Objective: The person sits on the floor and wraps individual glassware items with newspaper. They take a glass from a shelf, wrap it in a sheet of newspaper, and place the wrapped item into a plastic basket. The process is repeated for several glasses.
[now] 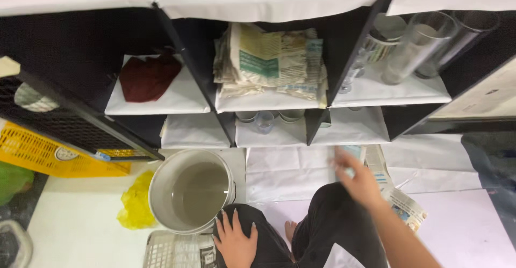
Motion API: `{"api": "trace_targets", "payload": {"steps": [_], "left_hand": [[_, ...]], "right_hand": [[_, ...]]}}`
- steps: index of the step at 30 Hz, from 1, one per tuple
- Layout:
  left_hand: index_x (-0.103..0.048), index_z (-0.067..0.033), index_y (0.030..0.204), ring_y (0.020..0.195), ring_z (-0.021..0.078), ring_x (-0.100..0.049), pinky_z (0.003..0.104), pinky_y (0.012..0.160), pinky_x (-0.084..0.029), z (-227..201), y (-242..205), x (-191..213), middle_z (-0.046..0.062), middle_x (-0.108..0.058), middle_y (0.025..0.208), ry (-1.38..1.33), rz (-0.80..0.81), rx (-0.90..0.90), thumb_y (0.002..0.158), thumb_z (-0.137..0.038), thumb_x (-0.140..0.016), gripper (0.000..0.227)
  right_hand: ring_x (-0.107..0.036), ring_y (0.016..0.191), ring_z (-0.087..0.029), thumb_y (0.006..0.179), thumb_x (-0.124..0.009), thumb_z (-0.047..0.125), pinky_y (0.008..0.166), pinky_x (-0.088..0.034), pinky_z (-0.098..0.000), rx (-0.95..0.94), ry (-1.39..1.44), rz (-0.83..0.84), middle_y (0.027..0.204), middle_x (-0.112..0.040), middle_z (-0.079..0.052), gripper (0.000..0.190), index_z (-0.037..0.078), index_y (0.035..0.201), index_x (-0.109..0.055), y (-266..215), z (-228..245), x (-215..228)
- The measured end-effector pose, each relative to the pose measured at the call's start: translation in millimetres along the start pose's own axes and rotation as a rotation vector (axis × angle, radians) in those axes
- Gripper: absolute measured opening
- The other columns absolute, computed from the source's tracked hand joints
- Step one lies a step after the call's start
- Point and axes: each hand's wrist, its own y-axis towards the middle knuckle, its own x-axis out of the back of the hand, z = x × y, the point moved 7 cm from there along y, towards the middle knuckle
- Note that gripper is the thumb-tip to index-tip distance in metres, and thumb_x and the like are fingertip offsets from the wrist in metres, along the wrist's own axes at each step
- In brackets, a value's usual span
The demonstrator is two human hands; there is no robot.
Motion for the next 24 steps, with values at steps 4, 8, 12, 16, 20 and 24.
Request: {"api": "trace_targets", "payload": {"steps": [4, 8, 12, 16, 20, 24], "left_hand": [[-0.046, -0.0272, 0.151, 0.150, 0.0387, -0.026, 0.066, 0.114, -0.026, 12.5, 6.6, -15.7, 0.013, -0.032, 0.160, 0.048, -0.012, -0.015, 0.079, -0.053, -0.070, 0.080], [-0.049, -0.0271, 0.144, 0.148, 0.0391, -0.031, 0.065, 0.114, -0.029, 14.2, 1.1, -19.5, 0.013, -0.037, 0.158, 0.016, -0.107, -0.048, 0.078, -0.052, -0.070, 0.073], [-0.051, -0.0304, 0.147, 0.147, 0.0393, -0.030, 0.063, 0.113, -0.029, 14.7, 6.0, -18.6, 0.013, -0.037, 0.157, 0.063, -0.089, -0.053, 0.076, -0.054, -0.070, 0.077], [-0.054, -0.0284, 0.145, 0.148, 0.0371, -0.031, 0.062, 0.115, -0.027, 14.9, 4.2, -17.9, 0.011, -0.038, 0.158, 0.037, -0.074, -0.033, 0.078, -0.050, -0.070, 0.073], [-0.056, -0.0249, 0.139, 0.147, 0.0368, -0.033, 0.062, 0.115, -0.027, 14.2, 1.0, -12.0, 0.010, -0.041, 0.156, -0.015, -0.148, -0.069, 0.079, -0.046, -0.068, 0.064], [-0.059, -0.0273, 0.141, 0.147, 0.0359, -0.032, 0.061, 0.117, -0.024, 23.5, 7.2, -17.8, 0.010, -0.040, 0.156, -0.045, -0.105, -0.036, 0.080, -0.043, -0.068, 0.064]], "right_hand": [[-0.067, 0.087, -0.022, 0.092, -0.072, 0.017, 0.081, -0.054, -0.0341, 0.212, -0.075, -0.244, 0.100, -0.069, -0.011, 0.061, 0.014, 0.150, -0.055, 63.7, 63.5, 69.8], [-0.067, 0.083, -0.023, 0.092, -0.070, 0.012, 0.073, -0.053, -0.0369, 0.299, -0.102, -0.358, 0.108, -0.068, -0.011, 0.053, 0.009, 0.143, -0.055, 97.3, 132.3, 101.9], [-0.066, 0.087, -0.029, 0.089, -0.069, 0.006, 0.082, -0.052, -0.0437, 0.621, -0.324, -0.328, 0.102, -0.070, -0.010, 0.046, 0.015, 0.134, -0.063, 93.1, 194.4, 74.9], [-0.061, 0.094, -0.028, 0.082, -0.067, 0.016, 0.080, -0.049, -0.0422, 0.850, -0.820, -0.231, 0.108, -0.065, -0.010, 0.056, 0.013, 0.137, -0.061, 112.6, 225.5, -2.5], [-0.058, 0.100, -0.026, 0.091, -0.062, 0.020, 0.083, -0.047, -0.0407, 0.826, -1.147, -0.297, 0.113, -0.061, -0.006, 0.052, 0.011, 0.142, -0.061, 162.2, 214.6, -33.2], [-0.058, 0.102, -0.026, 0.086, -0.058, 0.024, 0.090, -0.046, -0.0438, 0.714, -1.285, -0.356, 0.113, -0.062, -0.007, 0.050, 0.012, 0.134, -0.062, 201.6, 198.9, -42.5]]}}
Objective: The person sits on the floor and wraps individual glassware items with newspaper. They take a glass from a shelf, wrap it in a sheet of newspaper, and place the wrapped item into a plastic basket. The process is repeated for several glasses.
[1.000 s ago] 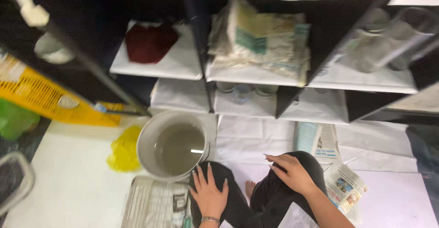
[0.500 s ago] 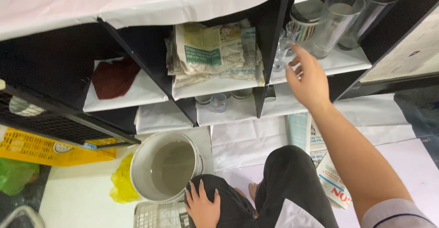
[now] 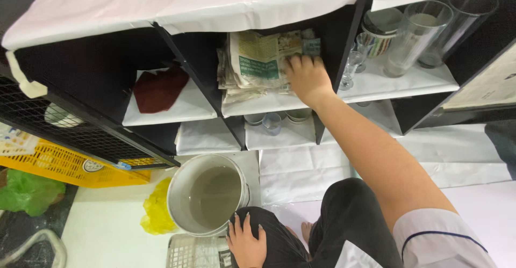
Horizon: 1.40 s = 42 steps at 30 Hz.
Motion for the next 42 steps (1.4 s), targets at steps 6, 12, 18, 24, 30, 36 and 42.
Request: {"api": "trace_targets", "payload": {"steps": [6, 12, 18, 24, 30, 36, 42], "left_hand": [[-0.059, -0.0267, 0.141, 0.146, 0.0359, -0.033, 0.059, 0.119, -0.023, 0.4, 3.5, -5.9, 0.009, -0.042, 0.155, -0.002, 0.033, 0.013, 0.081, -0.040, -0.067, 0.062], [-0.058, -0.0278, 0.142, 0.147, 0.0355, -0.032, 0.059, 0.119, -0.023, -1.4, 7.0, -7.7, 0.009, -0.040, 0.158, 0.017, 0.069, 0.025, 0.081, -0.041, -0.067, 0.064], [-0.057, -0.0276, 0.143, 0.148, 0.0355, -0.031, 0.059, 0.120, -0.022, -2.1, 5.7, 0.0, 0.010, -0.041, 0.155, 0.003, 0.082, 0.055, 0.083, -0.041, -0.065, 0.062], [-0.057, -0.0138, 0.139, 0.143, 0.0344, -0.036, 0.061, 0.117, -0.023, -74.7, -1.1, 24.8, 0.016, -0.044, 0.158, 0.005, 0.077, -0.345, 0.087, -0.038, -0.065, 0.058], [-0.038, -0.0011, 0.153, 0.117, 0.0253, -0.063, 0.033, 0.094, -0.052, -245.2, 77.3, 9.1, 0.017, -0.066, 0.130, -1.096, 0.445, -0.410, 0.093, -0.040, -0.071, 0.078], [-0.061, -0.0022, 0.128, 0.077, 0.0127, -0.072, 0.026, 0.056, -0.053, -327.4, 169.6, 35.7, 0.009, -0.078, 0.107, -1.429, 0.722, -0.097, 0.095, -0.057, -0.062, 0.064], [-0.056, -0.0121, 0.122, 0.069, 0.0157, -0.073, 0.027, 0.047, -0.050, -325.2, 212.4, 58.6, 0.008, -0.072, 0.097, -1.384, 0.577, 0.017, 0.093, -0.047, -0.064, 0.047]], "right_hand": [[-0.058, 0.108, -0.027, 0.090, -0.059, 0.021, 0.094, -0.045, -0.0459, 0.085, -0.021, 0.125, 0.111, -0.063, -0.006, 0.029, 0.012, 0.115, -0.070, 5.3, -3.1, -15.9], [-0.060, 0.101, -0.027, 0.086, -0.061, 0.018, 0.091, -0.045, -0.0435, 0.150, 0.000, 0.070, 0.105, -0.065, -0.006, 0.021, 0.012, 0.102, -0.072, 15.0, -5.6, 9.1], [-0.061, 0.095, -0.027, 0.085, -0.064, 0.017, 0.087, -0.047, -0.0440, -0.025, 0.150, -0.253, 0.095, -0.065, -0.006, 0.012, 0.011, 0.093, -0.070, 10.6, -24.5, 58.4], [-0.062, 0.091, -0.027, 0.082, -0.065, 0.014, 0.085, -0.047, -0.0432, 0.004, 0.185, -0.221, 0.092, -0.065, -0.006, 0.007, 0.010, 0.087, -0.067, -5.6, -19.2, 47.7], [-0.063, 0.089, -0.024, 0.080, -0.064, 0.012, 0.083, -0.047, -0.0401, 0.067, 0.184, -0.185, 0.090, -0.065, -0.004, 0.009, 0.011, 0.088, -0.068, -9.4, -10.6, 52.3], [-0.063, 0.088, -0.024, 0.079, -0.065, 0.018, 0.080, -0.046, -0.0388, 0.177, 0.155, -0.102, 0.088, -0.065, -0.003, 0.009, 0.013, 0.085, -0.069, -9.6, -22.4, 66.8], [-0.060, 0.086, -0.024, 0.078, -0.064, 0.019, 0.082, -0.046, -0.0379, 0.217, 0.154, -0.166, 0.086, -0.063, -0.004, 0.012, 0.013, 0.087, -0.069, -3.3, -28.1, 71.0]]}}
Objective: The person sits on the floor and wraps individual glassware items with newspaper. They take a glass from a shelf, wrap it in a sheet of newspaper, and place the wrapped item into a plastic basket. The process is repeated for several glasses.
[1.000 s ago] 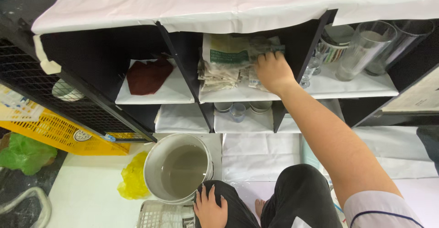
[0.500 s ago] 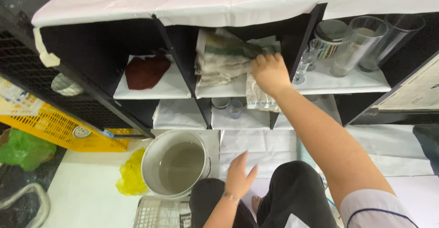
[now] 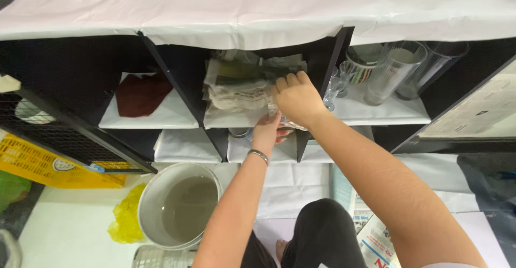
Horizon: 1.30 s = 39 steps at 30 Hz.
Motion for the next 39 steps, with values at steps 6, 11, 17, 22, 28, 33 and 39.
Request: {"api": "trace_targets", "payload": {"steps": [6, 11, 17, 22, 28, 33, 39], "left_hand": [[-0.062, -0.0036, 0.118, 0.066, 0.0157, -0.071, 0.026, 0.046, -0.044, -18.6, 54.8, 20.8, 0.008, -0.078, 0.093, 0.197, -0.049, -0.255, 0.101, -0.042, -0.056, 0.043], [-0.054, -0.0030, 0.129, 0.065, 0.0165, -0.068, 0.029, 0.048, -0.045, -58.8, 67.0, 21.7, 0.008, -0.074, 0.087, 0.494, -0.289, -0.428, 0.098, -0.042, -0.060, 0.050], [-0.043, -0.0024, 0.142, 0.064, 0.0175, -0.064, 0.032, 0.052, -0.046, -115.3, -42.6, 3.8, 0.008, -0.069, 0.081, 0.910, -0.445, -0.523, 0.094, -0.041, -0.065, 0.065], [-0.035, -0.0018, 0.153, 0.063, 0.0182, -0.060, 0.035, 0.054, -0.047, -100.5, -127.7, 11.8, 0.008, -0.065, 0.075, 0.991, -0.455, -0.625, 0.091, -0.040, -0.069, 0.081], [-0.062, -0.0055, 0.141, 0.093, 0.0171, -0.063, 0.033, 0.077, -0.054, 32.7, -184.4, 65.3, 0.009, -0.070, 0.114, 0.368, 0.104, -0.379, 0.100, -0.036, -0.062, 0.051], [-0.053, -0.0096, 0.150, 0.141, 0.0202, -0.054, 0.033, 0.108, -0.051, 66.8, -288.3, 69.9, 0.009, -0.056, 0.153, 0.091, 0.506, -0.429, 0.096, -0.042, -0.056, 0.063], [-0.054, -0.0064, 0.145, 0.140, 0.0314, -0.051, 0.040, 0.114, -0.042, 95.8, -333.0, 43.2, 0.015, -0.054, 0.153, 0.830, 0.634, -0.603, 0.065, -0.028, -0.087, 0.090]], "right_hand": [[-0.056, 0.086, -0.025, 0.079, -0.065, 0.019, 0.084, -0.046, -0.0399, -0.012, 0.006, -0.232, 0.088, -0.059, -0.005, 0.017, 0.010, 0.093, -0.067, 7.7, -11.8, 48.6], [-0.057, 0.086, -0.024, 0.078, -0.068, 0.019, 0.082, -0.049, -0.0422, 0.016, 0.115, -0.451, 0.096, -0.060, -0.006, 0.028, 0.005, 0.103, -0.068, -31.8, 9.2, 124.0], [-0.066, 0.084, -0.025, 0.080, -0.078, 0.009, 0.080, -0.053, -0.0402, -0.039, 0.330, -0.520, 0.098, -0.068, -0.007, 0.021, 0.002, 0.098, -0.071, -126.1, 38.5, 179.5], [-0.066, 0.079, -0.026, 0.075, -0.075, 0.007, 0.077, -0.051, -0.0398, -0.377, 0.601, -0.342, 0.094, -0.069, -0.007, 0.020, 0.003, 0.093, -0.069, -204.2, 47.0, 153.7], [-0.070, 0.091, -0.032, 0.079, -0.073, 0.007, 0.081, -0.054, -0.0384, -0.782, 0.882, -0.026, 0.097, -0.074, -0.010, 0.014, 0.004, 0.092, -0.070, -284.2, 58.4, 93.4], [-0.072, 0.089, -0.031, 0.080, -0.072, 0.011, 0.077, -0.057, -0.0376, -0.830, 0.970, 0.170, 0.096, -0.075, -0.011, 0.013, 0.004, 0.091, -0.072, -337.1, 86.0, 93.5], [-0.072, 0.080, -0.029, 0.083, -0.068, 0.018, 0.071, -0.057, -0.0382, -0.958, 1.020, 0.508, 0.096, -0.076, -0.011, 0.018, 0.005, 0.093, -0.076, -391.1, 90.3, 95.8]]}}
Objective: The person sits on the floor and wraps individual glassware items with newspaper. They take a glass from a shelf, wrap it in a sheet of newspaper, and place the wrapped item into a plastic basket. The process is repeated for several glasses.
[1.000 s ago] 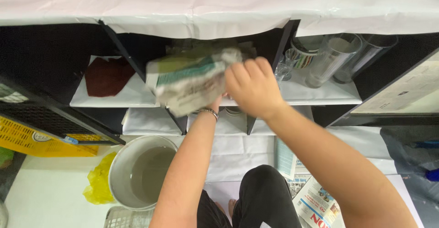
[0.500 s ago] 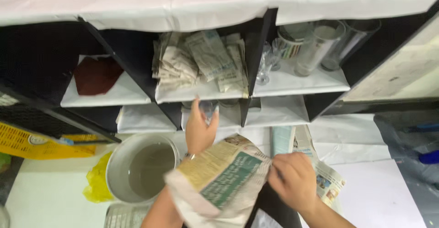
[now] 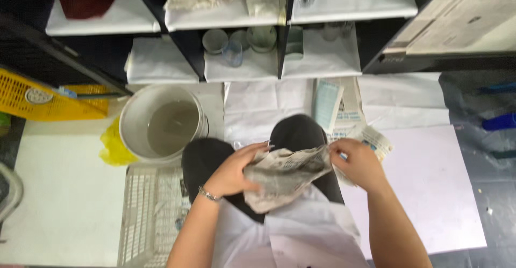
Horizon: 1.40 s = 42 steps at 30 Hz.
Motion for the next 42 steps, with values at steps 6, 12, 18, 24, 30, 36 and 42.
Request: {"api": "trace_targets", "payload": {"steps": [6, 12, 18, 24, 30, 36, 42], "left_hand": [[-0.052, -0.0062, 0.145, 0.114, 0.0395, -0.063, 0.043, 0.095, -0.049, 17.2, -4.3, -31.8, 0.022, -0.067, 0.128, 0.133, -0.148, 0.134, 0.075, -0.023, -0.084, 0.079], [-0.064, -0.0080, 0.130, 0.096, 0.0338, -0.073, 0.039, 0.081, -0.056, 46.9, -6.1, -69.3, 0.017, -0.076, 0.105, -0.051, -0.289, 0.377, 0.083, -0.024, -0.073, 0.050], [-0.076, -0.0048, 0.094, 0.064, 0.0297, -0.069, 0.038, 0.058, -0.051, 55.0, -15.9, -89.3, 0.018, -0.069, 0.073, 0.020, -0.325, 0.530, 0.096, -0.036, -0.067, 0.033], [-0.078, -0.0054, 0.091, 0.064, 0.0165, -0.072, 0.032, 0.057, -0.053, 71.8, -38.5, -89.9, 0.009, -0.075, 0.074, -0.071, -0.296, 0.485, 0.093, -0.040, -0.070, 0.036], [-0.077, 0.0014, 0.089, 0.061, 0.0062, -0.057, 0.027, 0.057, -0.047, 131.4, -89.5, -97.8, -0.001, -0.069, 0.069, -0.432, -0.547, 0.777, 0.095, -0.037, -0.068, 0.039], [-0.077, 0.0042, 0.090, 0.068, 0.0071, -0.053, 0.026, 0.060, -0.043, 145.9, -104.0, -108.3, 0.001, -0.065, 0.075, -0.465, -0.524, 0.777, 0.100, -0.036, -0.070, 0.042], [-0.068, -0.0088, 0.117, 0.086, 0.0146, -0.074, 0.034, 0.072, -0.060, 127.9, -80.2, -82.1, 0.005, -0.077, 0.101, -0.915, -0.593, 0.870, 0.092, -0.032, -0.061, 0.035]], "right_hand": [[-0.071, 0.085, -0.029, 0.087, -0.067, 0.017, 0.075, -0.055, -0.0395, 0.032, -0.018, -0.087, 0.096, -0.074, -0.013, 0.019, 0.003, 0.098, -0.074, -27.6, -17.2, 4.8], [-0.064, 0.110, -0.033, 0.085, -0.075, 0.024, 0.088, -0.053, -0.0416, 0.013, 0.024, -0.296, 0.131, -0.060, -0.017, 0.052, 0.006, 0.132, -0.060, -46.5, -18.4, 6.1], [-0.053, 0.122, -0.043, 0.062, -0.089, 0.028, 0.095, -0.045, -0.0520, 0.149, -0.214, -0.414, 0.142, -0.045, -0.029, 0.090, 0.004, 0.140, -0.052, -63.1, 2.3, -4.3], [-0.073, 0.100, -0.032, 0.086, -0.073, 0.018, 0.089, -0.057, -0.0394, -0.091, -0.054, -0.290, 0.107, -0.077, -0.014, 0.027, 0.009, 0.111, -0.077, -54.0, -104.0, -34.7], [-0.070, 0.086, -0.023, 0.101, -0.068, 0.040, 0.079, -0.054, -0.0383, -0.586, 0.450, -0.348, 0.094, -0.076, -0.015, 0.043, -0.003, 0.106, -0.075, -61.5, -208.8, -56.1], [-0.071, 0.090, -0.019, 0.091, -0.065, 0.044, 0.080, -0.058, -0.0351, -0.720, 0.879, -0.111, 0.107, -0.075, -0.008, 0.049, 0.004, 0.119, -0.068, -76.9, -260.0, -124.6], [-0.071, 0.091, -0.021, 0.094, -0.065, 0.045, 0.081, -0.057, -0.0345, -0.666, 0.764, -0.092, 0.103, -0.076, -0.013, 0.053, -0.004, 0.113, -0.072, -77.4, -272.7, -132.7]]}}
